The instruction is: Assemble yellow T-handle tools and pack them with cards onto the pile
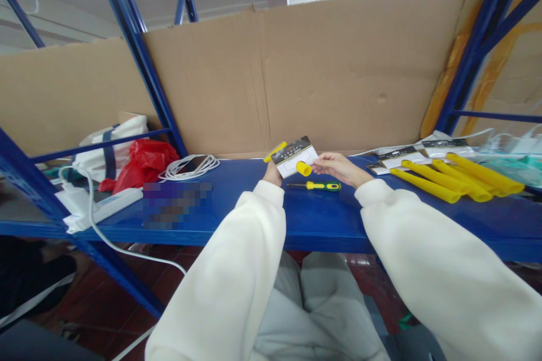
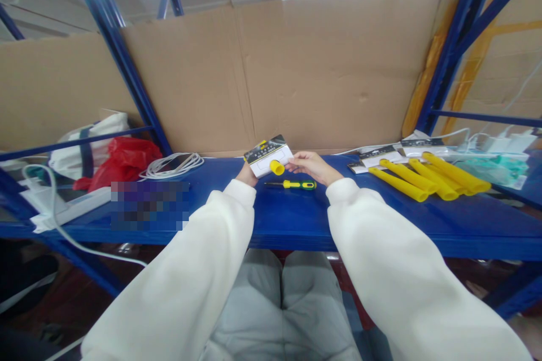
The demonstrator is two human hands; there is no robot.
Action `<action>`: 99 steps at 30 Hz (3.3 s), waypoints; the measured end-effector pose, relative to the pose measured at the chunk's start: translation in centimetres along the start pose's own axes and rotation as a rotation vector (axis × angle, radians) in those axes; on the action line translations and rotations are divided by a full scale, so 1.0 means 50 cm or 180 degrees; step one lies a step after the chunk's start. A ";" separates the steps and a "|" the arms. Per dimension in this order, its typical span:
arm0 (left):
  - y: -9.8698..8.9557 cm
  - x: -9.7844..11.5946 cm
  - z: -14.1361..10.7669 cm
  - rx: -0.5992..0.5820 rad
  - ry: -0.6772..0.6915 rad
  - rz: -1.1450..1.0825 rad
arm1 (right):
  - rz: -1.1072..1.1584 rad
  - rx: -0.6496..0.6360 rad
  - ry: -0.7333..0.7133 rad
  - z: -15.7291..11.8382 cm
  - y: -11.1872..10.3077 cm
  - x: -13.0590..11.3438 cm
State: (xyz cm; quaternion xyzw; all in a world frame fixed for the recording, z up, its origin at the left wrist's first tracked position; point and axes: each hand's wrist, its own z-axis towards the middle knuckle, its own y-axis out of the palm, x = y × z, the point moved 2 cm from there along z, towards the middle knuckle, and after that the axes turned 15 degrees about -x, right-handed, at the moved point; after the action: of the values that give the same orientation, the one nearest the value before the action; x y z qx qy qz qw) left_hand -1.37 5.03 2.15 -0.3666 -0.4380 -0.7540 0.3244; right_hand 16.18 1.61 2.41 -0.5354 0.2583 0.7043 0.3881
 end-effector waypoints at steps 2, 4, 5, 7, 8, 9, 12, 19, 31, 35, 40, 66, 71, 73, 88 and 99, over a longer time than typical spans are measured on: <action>0.014 -0.007 0.013 -0.0111 -0.0152 -0.0052 | 0.0019 0.0047 0.0010 0.001 -0.001 0.002; 0.022 -0.013 0.020 -0.0171 -0.0302 -0.0032 | 0.0050 0.0105 0.0017 0.001 -0.002 0.003; 0.022 -0.014 0.019 -0.0133 -0.0298 -0.0020 | 0.0064 0.0137 0.0023 0.001 -0.002 0.003; 0.018 -0.012 0.013 -0.0152 -0.0130 -0.0012 | 0.0074 0.0197 0.0044 0.001 -0.003 0.004; 0.013 -0.010 0.008 -0.0156 -0.0077 -0.0004 | 0.0067 0.0225 0.0050 0.001 -0.004 0.004; 0.009 -0.009 0.003 -0.0129 -0.0060 0.0022 | 0.0055 0.0249 0.0056 0.002 -0.004 0.005; 0.001 -0.006 -0.010 -0.0092 -0.0042 0.0154 | 0.0026 0.0332 0.0054 0.004 -0.009 0.009; 0.008 0.006 -0.034 0.0247 -0.0341 0.0528 | 0.0027 0.0380 0.0062 0.007 -0.015 0.016; 0.011 0.015 -0.022 0.0221 -0.0550 0.0356 | 0.0115 0.0706 -0.0014 0.007 -0.014 0.012; 0.005 0.015 -0.015 0.0149 -0.0438 0.0393 | 0.0095 0.0797 -0.0084 0.009 -0.018 0.013; 0.003 0.009 -0.021 0.0276 -0.0394 0.0895 | 0.0074 0.0994 -0.0108 0.009 -0.025 0.014; 0.011 0.010 -0.043 0.0639 -0.0549 0.0956 | -0.2164 0.0292 -0.0437 0.011 0.007 0.022; 0.020 0.012 -0.047 0.0631 -0.0576 0.1018 | -0.2406 0.0179 -0.0536 0.015 0.008 0.023; 0.017 0.011 -0.046 0.0638 -0.0565 0.0993 | -0.2351 0.0192 -0.0554 0.016 0.008 0.026; 0.025 0.013 -0.045 0.0778 -0.0359 0.1176 | -0.2800 0.0215 -0.0546 0.015 -0.006 0.018; 0.030 0.019 -0.051 0.0900 -0.0612 0.1426 | -0.3440 0.0683 -0.0491 0.006 -0.048 -0.004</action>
State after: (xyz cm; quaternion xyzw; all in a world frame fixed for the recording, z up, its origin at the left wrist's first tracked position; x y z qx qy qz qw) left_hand -1.36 1.97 2.69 -0.4752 -0.4756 -0.5567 0.4879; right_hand 18.01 3.16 2.83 -0.4961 -0.0120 0.4119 0.7642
